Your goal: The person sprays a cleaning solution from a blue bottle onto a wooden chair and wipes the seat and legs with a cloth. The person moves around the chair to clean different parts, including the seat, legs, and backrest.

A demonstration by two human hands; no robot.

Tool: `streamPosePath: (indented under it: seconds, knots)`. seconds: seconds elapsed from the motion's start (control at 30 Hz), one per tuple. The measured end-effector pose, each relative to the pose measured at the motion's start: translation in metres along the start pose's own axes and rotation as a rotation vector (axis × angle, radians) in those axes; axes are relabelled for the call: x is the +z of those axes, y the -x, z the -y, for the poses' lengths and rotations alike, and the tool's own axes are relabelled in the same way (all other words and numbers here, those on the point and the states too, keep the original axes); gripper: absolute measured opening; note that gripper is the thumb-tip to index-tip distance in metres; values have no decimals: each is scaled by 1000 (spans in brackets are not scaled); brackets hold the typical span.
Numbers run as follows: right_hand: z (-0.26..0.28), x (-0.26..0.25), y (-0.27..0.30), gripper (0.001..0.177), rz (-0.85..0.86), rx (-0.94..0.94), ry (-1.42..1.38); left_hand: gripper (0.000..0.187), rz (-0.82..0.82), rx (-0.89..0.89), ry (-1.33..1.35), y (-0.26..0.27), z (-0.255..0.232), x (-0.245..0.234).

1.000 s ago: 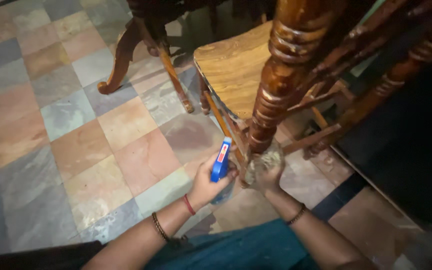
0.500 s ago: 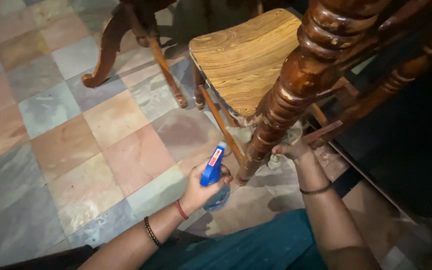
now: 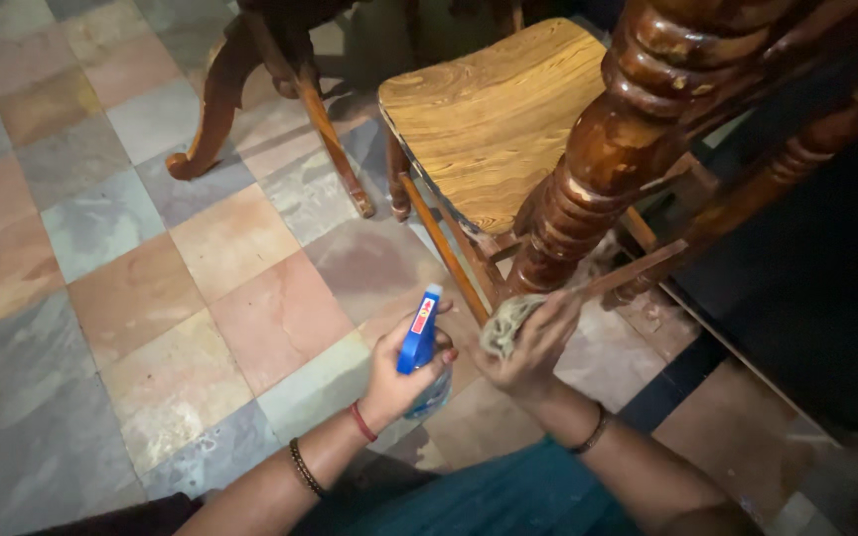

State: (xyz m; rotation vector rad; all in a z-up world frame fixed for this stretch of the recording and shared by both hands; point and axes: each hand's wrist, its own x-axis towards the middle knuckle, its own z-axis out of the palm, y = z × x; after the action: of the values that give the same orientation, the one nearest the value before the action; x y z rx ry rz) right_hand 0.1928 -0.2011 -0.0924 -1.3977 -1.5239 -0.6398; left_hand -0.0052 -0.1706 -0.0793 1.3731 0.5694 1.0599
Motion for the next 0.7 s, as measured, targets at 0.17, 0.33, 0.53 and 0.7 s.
streamPosePath:
  seconds: [0.17, 0.33, 0.53, 0.7]
  knots:
    - [-22, 9, 28, 96, 99, 129, -85, 58, 15, 25, 57, -9, -2, 12]
    - [-15, -6, -33, 110, -152, 166, -640, 59, 54, 35, 73, -9, 0, 15]
    - [-35, -22, -85, 100, -123, 226, -996, 54, 70, 20, 172, 4, 4, 3]
    - [-56, -20, -83, 87, 219, 362, -1129, 57, 38, -49, 148, 9, 8, 0]
